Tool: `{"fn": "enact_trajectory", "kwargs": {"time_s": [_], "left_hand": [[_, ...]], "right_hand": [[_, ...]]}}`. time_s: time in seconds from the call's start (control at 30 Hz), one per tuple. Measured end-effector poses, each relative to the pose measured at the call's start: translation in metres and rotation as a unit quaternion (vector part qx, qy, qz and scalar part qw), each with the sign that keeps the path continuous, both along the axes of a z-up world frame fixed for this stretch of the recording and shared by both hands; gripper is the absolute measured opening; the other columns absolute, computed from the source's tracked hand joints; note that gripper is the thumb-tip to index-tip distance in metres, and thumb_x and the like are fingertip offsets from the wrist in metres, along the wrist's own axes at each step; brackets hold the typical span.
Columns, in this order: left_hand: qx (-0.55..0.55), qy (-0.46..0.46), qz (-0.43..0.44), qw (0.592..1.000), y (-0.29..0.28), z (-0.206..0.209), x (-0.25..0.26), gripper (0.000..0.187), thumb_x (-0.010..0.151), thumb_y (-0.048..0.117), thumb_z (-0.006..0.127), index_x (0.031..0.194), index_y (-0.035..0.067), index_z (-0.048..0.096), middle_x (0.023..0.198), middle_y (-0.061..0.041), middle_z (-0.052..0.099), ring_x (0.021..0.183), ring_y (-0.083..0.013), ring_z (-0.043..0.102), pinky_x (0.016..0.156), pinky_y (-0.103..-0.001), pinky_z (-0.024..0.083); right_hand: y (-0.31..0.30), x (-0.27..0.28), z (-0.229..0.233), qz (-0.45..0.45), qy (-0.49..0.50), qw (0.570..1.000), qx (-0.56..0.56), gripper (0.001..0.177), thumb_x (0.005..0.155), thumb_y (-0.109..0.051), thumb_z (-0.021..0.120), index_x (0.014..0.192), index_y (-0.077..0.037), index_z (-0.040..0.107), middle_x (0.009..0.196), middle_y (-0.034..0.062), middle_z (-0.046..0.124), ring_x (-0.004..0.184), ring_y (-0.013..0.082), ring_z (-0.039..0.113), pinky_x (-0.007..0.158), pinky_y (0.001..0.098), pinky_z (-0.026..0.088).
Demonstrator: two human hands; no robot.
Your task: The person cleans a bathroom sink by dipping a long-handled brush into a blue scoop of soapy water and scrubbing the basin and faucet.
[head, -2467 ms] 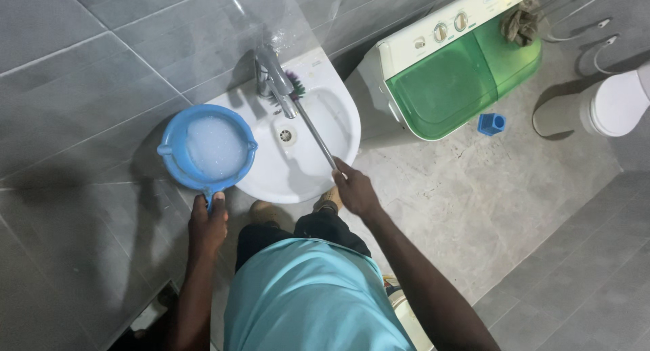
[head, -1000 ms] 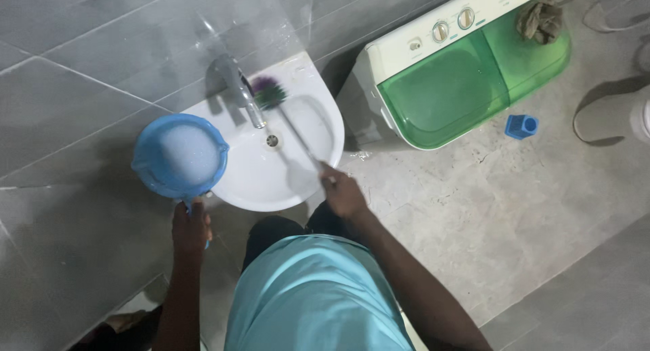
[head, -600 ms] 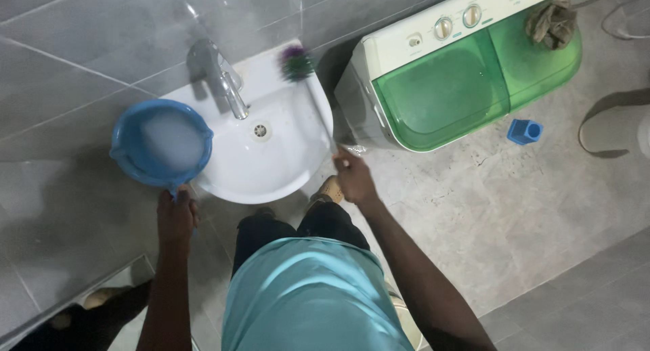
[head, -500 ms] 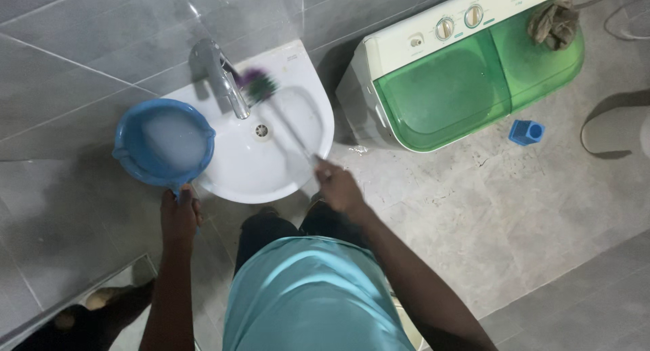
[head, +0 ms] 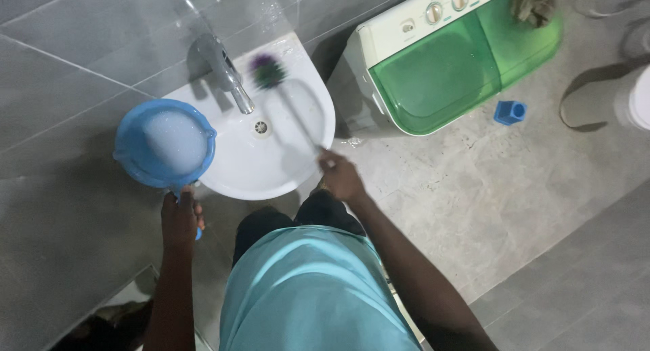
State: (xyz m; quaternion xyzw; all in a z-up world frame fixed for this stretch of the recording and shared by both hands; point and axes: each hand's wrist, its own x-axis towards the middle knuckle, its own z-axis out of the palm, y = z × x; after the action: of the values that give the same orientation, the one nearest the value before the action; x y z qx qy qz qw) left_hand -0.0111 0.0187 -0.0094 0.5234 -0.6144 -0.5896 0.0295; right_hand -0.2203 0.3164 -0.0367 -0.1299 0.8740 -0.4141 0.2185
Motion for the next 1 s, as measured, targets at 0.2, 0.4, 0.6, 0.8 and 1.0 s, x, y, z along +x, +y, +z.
{"fn": "enact_trajectory", "kwargs": {"time_s": [0.2,0.4,0.6,0.8,1.0], "left_hand": [[0.036,0.005,-0.016,0.999,-0.006,0.004,0.004,0.032,0.102,0.034,0.053,0.107,0.002,0.056,0.069,-0.005,0.052,0.046,-0.0138,0.045,0.041,-0.032,0.039],[0.05,0.001,-0.038,0.998,-0.013,0.002,0.008,0.033,0.102,0.035,0.054,0.106,0.002,0.058,0.067,-0.004,0.053,0.046,-0.0142,0.045,0.042,-0.031,0.039],[0.049,0.035,-0.065,0.996,-0.021,0.002,0.012,0.031,0.102,0.036,0.057,0.103,0.005,0.059,0.069,-0.001,0.053,0.049,-0.0113,0.047,0.043,-0.029,0.039],[0.052,-0.011,-0.09,0.995,-0.032,0.009,0.011,0.036,0.1,0.041,0.057,0.099,0.005,0.056,0.068,-0.002,0.052,0.047,-0.0124,0.047,0.042,-0.03,0.039],[0.047,0.02,-0.118,0.992,-0.036,0.006,0.011,0.035,0.1,0.042,0.056,0.098,0.007,0.057,0.069,-0.001,0.054,0.047,-0.0109,0.049,0.042,-0.029,0.04]], "right_hand": [[-0.003,0.009,-0.004,0.076,0.08,0.99,-0.089,0.038,0.102,-0.025,0.064,0.136,-0.006,0.065,0.113,0.0179,0.075,0.088,0.0174,0.072,0.078,0.0373,0.059],[-0.01,0.004,0.024,-0.177,-0.197,0.963,0.053,0.041,0.101,-0.024,0.058,0.139,-0.012,0.067,0.1,0.0227,0.075,0.073,0.0283,0.066,0.068,0.0474,0.053],[-0.03,0.048,-0.009,0.021,0.026,0.999,0.043,0.041,0.108,-0.031,0.06,0.142,-0.01,0.068,0.101,0.0261,0.077,0.085,0.0134,0.068,0.08,0.0388,0.053],[-0.034,0.026,0.033,-0.205,-0.201,0.958,0.02,0.046,0.106,-0.033,0.054,0.149,-0.015,0.057,0.082,0.0258,0.072,0.05,0.0203,0.048,0.041,0.0381,0.039],[-0.055,0.037,0.04,-0.158,-0.149,0.971,0.097,0.048,0.102,-0.035,0.052,0.143,-0.012,0.06,0.076,0.0131,0.072,0.044,0.0198,0.06,0.039,0.0336,0.049]]}}
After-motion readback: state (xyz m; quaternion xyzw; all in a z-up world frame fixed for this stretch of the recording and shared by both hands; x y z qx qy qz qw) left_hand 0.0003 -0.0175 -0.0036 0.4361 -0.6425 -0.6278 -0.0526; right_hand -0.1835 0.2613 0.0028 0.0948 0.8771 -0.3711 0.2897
